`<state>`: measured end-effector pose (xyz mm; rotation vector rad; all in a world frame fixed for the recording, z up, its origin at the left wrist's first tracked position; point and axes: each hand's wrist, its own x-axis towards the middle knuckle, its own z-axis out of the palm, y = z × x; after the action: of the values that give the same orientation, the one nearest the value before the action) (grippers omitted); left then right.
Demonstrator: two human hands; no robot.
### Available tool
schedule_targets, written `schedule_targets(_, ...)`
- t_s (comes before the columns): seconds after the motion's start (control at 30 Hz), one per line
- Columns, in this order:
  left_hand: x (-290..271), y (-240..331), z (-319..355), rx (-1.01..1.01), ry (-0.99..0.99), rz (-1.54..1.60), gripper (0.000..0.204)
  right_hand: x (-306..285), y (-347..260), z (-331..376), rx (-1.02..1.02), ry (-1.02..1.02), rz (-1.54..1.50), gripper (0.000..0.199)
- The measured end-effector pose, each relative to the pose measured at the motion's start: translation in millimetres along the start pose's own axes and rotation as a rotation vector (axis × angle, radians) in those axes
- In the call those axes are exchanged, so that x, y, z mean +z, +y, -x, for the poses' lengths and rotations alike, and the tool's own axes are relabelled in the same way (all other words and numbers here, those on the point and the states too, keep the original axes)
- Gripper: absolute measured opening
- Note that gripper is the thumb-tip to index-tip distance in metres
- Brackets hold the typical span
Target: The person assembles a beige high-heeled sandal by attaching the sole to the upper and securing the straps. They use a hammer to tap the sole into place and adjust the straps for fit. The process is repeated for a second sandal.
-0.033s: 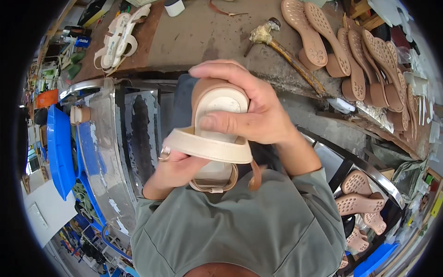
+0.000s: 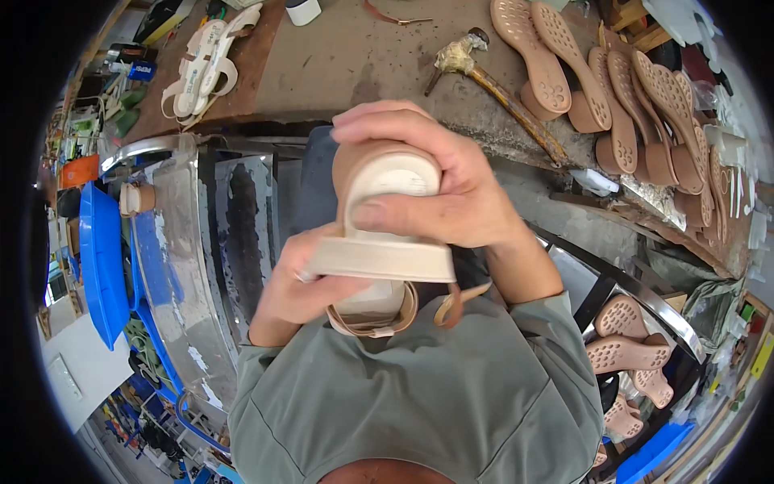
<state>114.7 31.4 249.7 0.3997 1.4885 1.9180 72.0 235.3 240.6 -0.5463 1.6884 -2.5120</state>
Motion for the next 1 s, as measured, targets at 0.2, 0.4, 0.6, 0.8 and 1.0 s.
schedule_targets(0.2, -4, -4, -9, -0.134, -0.188, 0.644, 0.080, 2, 2, 2, -0.105, -0.242, 0.106, 0.059)
schedule_targets(0.4, -3, 8, -8, 0.011, -0.243, 0.461, 0.079, 12, -9, 0, -0.145, -0.292, 0.215, 0.055)
schedule_targets(0.6, -3, 18, 0, -0.010, -0.219, 0.432, 0.073, 23, -21, 0, -0.153, -0.289, 0.359, 0.051)
schedule_targets(0.8, -8, 12, -2, -0.064, -0.191, 0.491, 0.074, 21, -20, -7, -0.061, -0.309, 0.270, 0.051)
schedule_targets(1.0, -5, 17, -7, -0.122, -0.222, 0.520, 0.075, 19, -17, -9, -0.096, -0.330, 0.262, 0.051)
